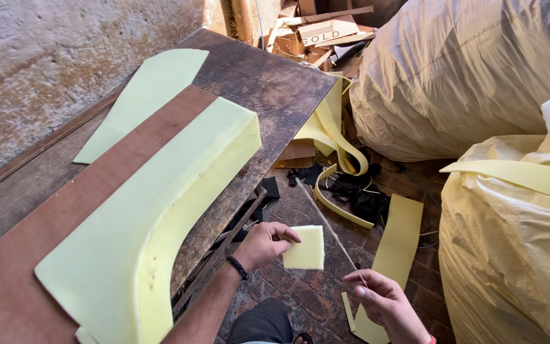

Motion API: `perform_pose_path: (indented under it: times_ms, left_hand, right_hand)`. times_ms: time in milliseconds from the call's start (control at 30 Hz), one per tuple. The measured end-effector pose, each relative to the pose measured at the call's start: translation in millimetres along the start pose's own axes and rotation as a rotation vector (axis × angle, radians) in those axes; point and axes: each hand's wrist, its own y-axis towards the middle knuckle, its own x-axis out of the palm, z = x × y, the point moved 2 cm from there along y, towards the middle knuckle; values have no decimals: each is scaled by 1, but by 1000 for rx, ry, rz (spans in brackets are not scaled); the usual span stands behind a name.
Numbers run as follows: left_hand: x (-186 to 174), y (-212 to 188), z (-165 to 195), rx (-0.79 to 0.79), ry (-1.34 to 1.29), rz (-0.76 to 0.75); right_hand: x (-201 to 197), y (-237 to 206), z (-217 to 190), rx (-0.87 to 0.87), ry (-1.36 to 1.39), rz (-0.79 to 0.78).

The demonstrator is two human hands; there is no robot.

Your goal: The person cuts and trims yellow foam sheets with a long knife on a workbench, shaping foam around a curved wooden frame. They handle and reposition foam pieces, use a spray gun connected to a blue hose, and continue cutting foam pieces on the bench and over the floor.

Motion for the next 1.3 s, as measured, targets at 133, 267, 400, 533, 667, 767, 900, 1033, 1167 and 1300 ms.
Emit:
perform_pose_path:
  times_ms: [133, 267, 400, 533, 667, 767, 900, 1033, 1167, 1300]
  left_hand:
    - [-6, 42, -11, -157, 47, -70]
    - [-13, 100, -30, -103, 368, 6]
    - [-31, 163, -52, -69, 309, -98]
    - [-65, 224, -50, -9, 327, -76]
    - [-90, 273, -41, 1, 215, -190]
    - [-98, 299, -38, 70, 147, -245]
    - [-110, 331, -35, 149, 53, -273]
    - [-119, 373, -39, 74, 99, -167]
    - [-138, 416, -44, 49, 154, 34]
    - [-161, 457, -36, -177, 117, 191]
  right_hand:
    - [-7, 35, -23, 39, -375, 299]
    - [-8, 93, -38, -66, -794, 671]
    - [-14, 160, -48, -126, -431, 596]
    - [-15, 230, -76, -49, -433, 593]
    - [-7, 295, -107, -38, -446, 599]
    - [-5, 333, -119, -37, -375, 573]
    - [-27, 377, -125, 32, -302, 522]
    - [-66, 430, -129, 86, -261, 445]
    - [-108, 507, -149, -11, -289, 385]
    - [-151, 587, -204, -72, -431, 327]
